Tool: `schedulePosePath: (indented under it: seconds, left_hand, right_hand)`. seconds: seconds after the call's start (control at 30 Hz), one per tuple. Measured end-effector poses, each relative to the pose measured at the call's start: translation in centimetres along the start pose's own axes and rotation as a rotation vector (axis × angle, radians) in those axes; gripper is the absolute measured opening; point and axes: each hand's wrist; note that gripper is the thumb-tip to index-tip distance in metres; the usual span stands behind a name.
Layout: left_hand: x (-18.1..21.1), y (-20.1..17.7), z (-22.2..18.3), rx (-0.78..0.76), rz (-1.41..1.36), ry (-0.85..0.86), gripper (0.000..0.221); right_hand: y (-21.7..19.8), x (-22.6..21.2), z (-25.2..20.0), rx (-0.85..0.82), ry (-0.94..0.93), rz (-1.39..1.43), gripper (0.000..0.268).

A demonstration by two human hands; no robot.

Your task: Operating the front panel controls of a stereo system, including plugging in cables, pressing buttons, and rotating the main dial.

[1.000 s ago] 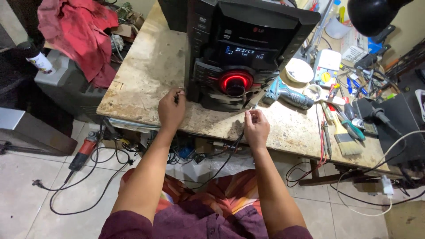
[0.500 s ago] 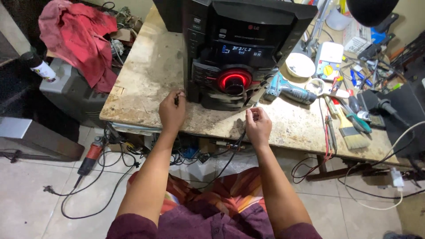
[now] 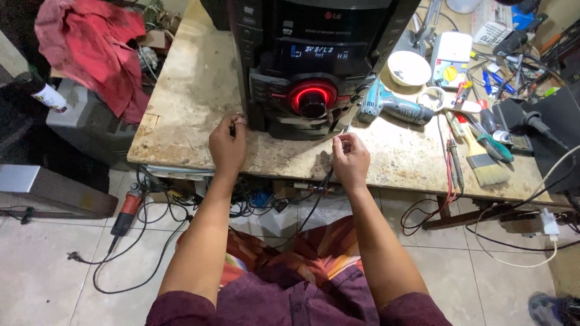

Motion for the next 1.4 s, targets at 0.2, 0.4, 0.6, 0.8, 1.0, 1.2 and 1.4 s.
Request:
schedulePosePath:
  seconds: [0.2,0.4,0.6,0.8,1.0,1.2,1.4]
  left_hand:
    - [-0.4,0.1,0.0,0.014,0.012,-0.01,0.023]
    - [-0.5,0.1,0.1,0.022,0.008,0.019,0.02]
    - [-0.6,0.1,0.1,0.006,-0.002,-0.017,0.019]
    - [-0.6,0.1,0.2,0.047,-0.037,0.025,0.017]
    - [-0.8,0.3,0.2,0.067,-0.071,0.014,0.019]
    - [-0.6,0.1,0.1,0.047,-0.024,0.102,0.018]
    - [4.1,-1.0,0.7,0.092,0.007,0.177,0.02]
  right_hand:
    - [-0.6,-0.9,-0.2,-0.025,0.016,0.011,0.013]
    - [-0.4,-0.5,-0.1,-0.04,0.033,0.02,0.012]
    - [-0.3,-0.5,-0.2,-0.027,0.011,0.01,0.012]
    - [-0.1,-0.2,-0.2,-0.025,0.009,0.014,0.011]
    - [-0.5,-0.4,-0.1,-0.038,0.018,0.026,0.013]
    - [-0.4,0.0,0.0,-0.045,0.006,0.026,0.012]
    - [-0.8,-0.2,0.1,-0.052,0.016,0.045,0.013]
Point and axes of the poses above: each hand's wrist, its own z-axis towards the middle knuckle, its own y-axis out of the palm, x = y × z
